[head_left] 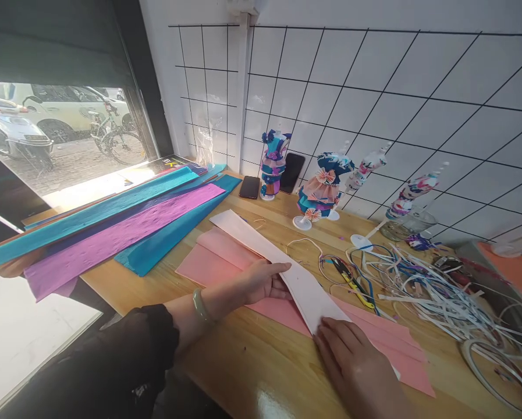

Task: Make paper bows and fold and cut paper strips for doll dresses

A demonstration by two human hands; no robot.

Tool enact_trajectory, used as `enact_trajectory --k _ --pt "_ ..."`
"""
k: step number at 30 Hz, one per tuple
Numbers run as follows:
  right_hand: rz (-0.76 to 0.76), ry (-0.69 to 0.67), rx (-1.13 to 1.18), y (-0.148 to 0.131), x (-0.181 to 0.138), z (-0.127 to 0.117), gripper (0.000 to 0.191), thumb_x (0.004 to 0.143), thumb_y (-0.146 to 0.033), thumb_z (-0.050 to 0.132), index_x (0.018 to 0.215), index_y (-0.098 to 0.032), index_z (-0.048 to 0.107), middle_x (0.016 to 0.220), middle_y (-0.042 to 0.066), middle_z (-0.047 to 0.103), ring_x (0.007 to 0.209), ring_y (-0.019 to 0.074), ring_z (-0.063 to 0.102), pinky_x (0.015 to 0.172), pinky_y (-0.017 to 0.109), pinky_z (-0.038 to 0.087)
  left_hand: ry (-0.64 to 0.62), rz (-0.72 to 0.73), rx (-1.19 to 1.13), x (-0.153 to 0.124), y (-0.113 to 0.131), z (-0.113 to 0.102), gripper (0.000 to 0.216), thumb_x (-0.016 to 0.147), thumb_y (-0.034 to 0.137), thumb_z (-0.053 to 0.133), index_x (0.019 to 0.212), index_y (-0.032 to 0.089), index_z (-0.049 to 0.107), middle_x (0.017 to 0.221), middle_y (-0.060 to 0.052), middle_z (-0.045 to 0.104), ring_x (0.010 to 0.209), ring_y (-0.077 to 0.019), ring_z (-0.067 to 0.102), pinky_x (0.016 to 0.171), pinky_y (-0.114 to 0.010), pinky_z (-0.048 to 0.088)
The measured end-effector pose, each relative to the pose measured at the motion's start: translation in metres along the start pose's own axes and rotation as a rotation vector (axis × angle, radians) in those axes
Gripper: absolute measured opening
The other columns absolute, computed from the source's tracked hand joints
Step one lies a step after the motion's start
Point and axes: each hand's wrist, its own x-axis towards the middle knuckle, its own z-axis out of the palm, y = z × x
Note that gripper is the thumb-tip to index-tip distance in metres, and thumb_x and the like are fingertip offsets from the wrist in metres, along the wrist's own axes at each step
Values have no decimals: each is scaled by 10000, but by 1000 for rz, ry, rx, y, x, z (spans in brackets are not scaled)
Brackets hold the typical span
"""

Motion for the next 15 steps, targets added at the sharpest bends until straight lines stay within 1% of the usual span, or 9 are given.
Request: enact_trajectory --k 6,11,15 --pt "-28 -76 -36 1 -6 3 422 944 -158 297 828 -114 700 853 120 706 848 213 624 740 330 498 8 3 0 1 0 0 363 725 318 681 994 90 600 922 -172 689 792 -224 677 776 -384 528" --pt "58 -87 32 -2 -6 1 327 932 -239 387 855 -145 691 890 107 702 880 216 625 761 341 507 5 0 9 1 0 0 345 734 315 674 986 90 602 912 -165 692 782 -218 678 774 -376 531" --pt "93 -96 50 -3 -6 2 300 922 -238 409 858 -146 687 910 103 700 886 218 620 768 346 510 -7 7 25 0 0 0 317 773 299 630 1001 80 599 927 -171 689 798 -219 678 758 -355 538"
